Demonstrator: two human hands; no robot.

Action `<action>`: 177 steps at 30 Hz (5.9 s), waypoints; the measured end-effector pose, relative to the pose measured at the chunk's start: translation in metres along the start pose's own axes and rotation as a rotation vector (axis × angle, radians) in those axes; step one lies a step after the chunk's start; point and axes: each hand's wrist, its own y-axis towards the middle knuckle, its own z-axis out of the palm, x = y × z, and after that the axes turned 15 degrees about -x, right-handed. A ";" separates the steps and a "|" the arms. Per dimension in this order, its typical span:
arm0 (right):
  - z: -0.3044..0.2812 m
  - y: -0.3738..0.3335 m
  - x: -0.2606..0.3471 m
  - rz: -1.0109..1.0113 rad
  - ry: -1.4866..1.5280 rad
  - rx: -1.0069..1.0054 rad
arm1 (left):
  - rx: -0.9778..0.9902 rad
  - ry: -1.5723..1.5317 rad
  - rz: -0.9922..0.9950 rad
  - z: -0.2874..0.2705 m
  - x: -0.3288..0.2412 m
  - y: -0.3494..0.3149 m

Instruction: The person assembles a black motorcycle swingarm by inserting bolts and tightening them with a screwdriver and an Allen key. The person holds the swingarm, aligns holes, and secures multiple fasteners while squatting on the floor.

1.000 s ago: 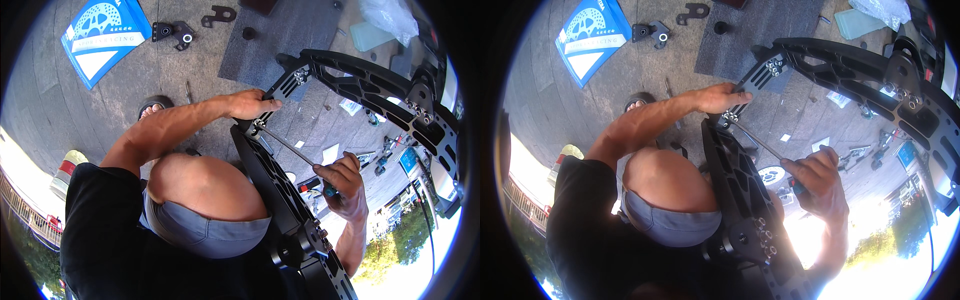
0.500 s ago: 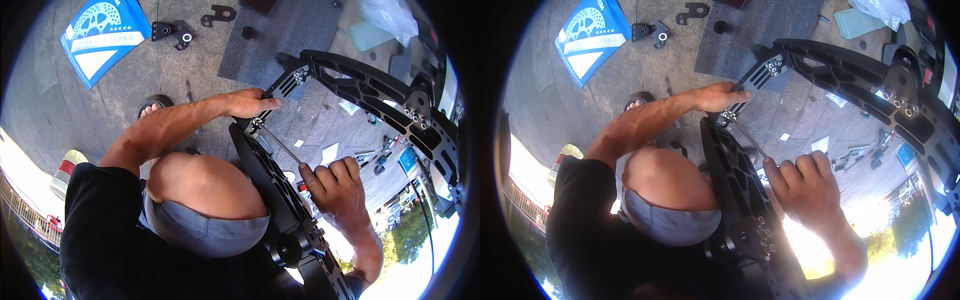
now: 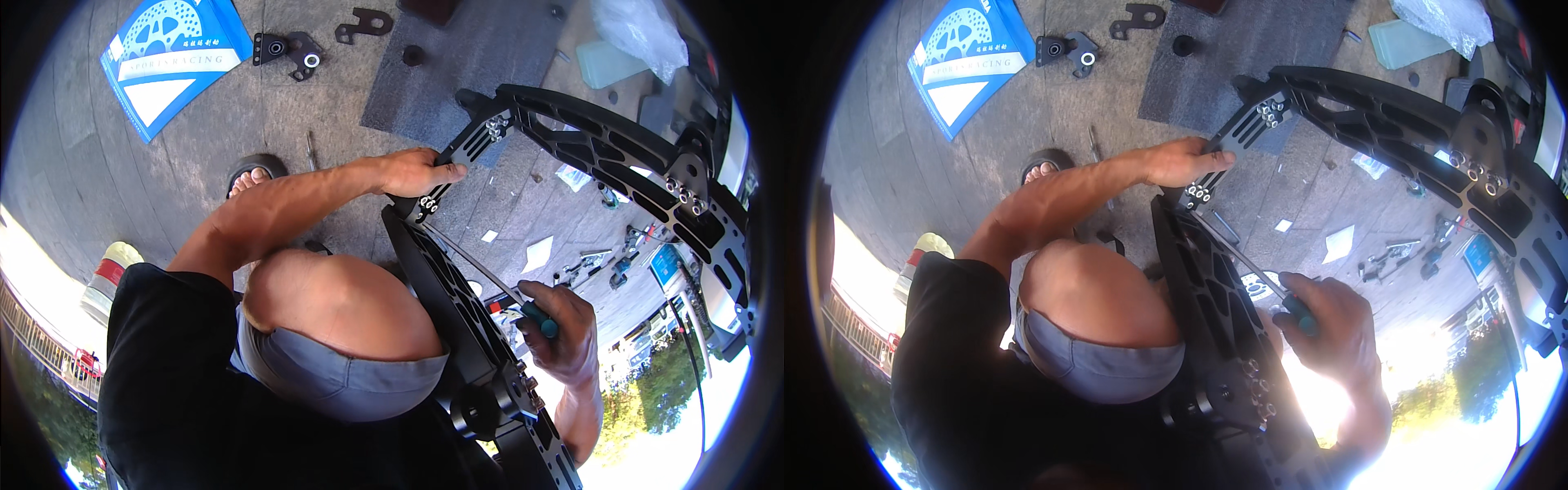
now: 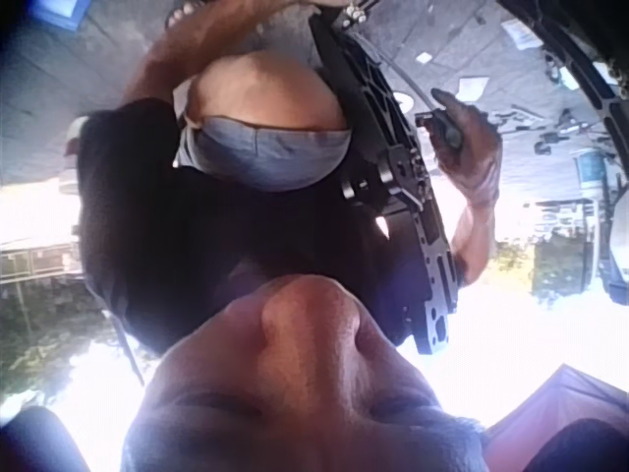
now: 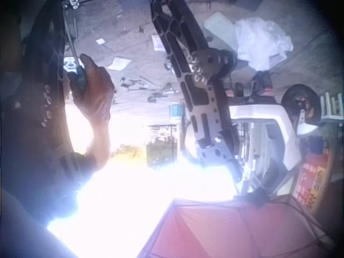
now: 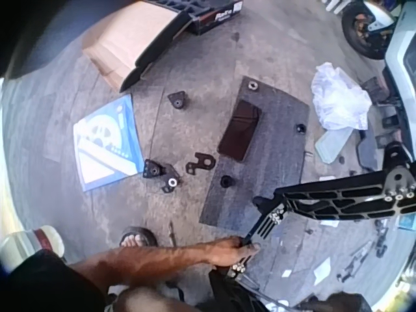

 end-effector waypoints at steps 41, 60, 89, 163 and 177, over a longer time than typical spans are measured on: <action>-0.011 0.011 0.008 0.545 0.323 0.195 | 0.019 -0.051 0.025 -0.003 -0.005 -0.007; 0.003 -0.018 -0.009 0.064 -0.080 -0.081 | -0.013 -0.027 0.007 0.000 -0.002 -0.003; -0.003 -0.011 0.008 -0.249 -0.430 -0.013 | -0.013 -0.072 -0.068 -0.001 -0.004 -0.006; 0.000 -0.007 0.015 -0.235 -0.447 -0.018 | -0.028 -0.066 -0.028 -0.003 -0.007 -0.007; 0.039 -0.009 -0.019 -0.041 -0.003 -0.138 | -0.122 -0.027 0.050 0.002 -0.003 -0.007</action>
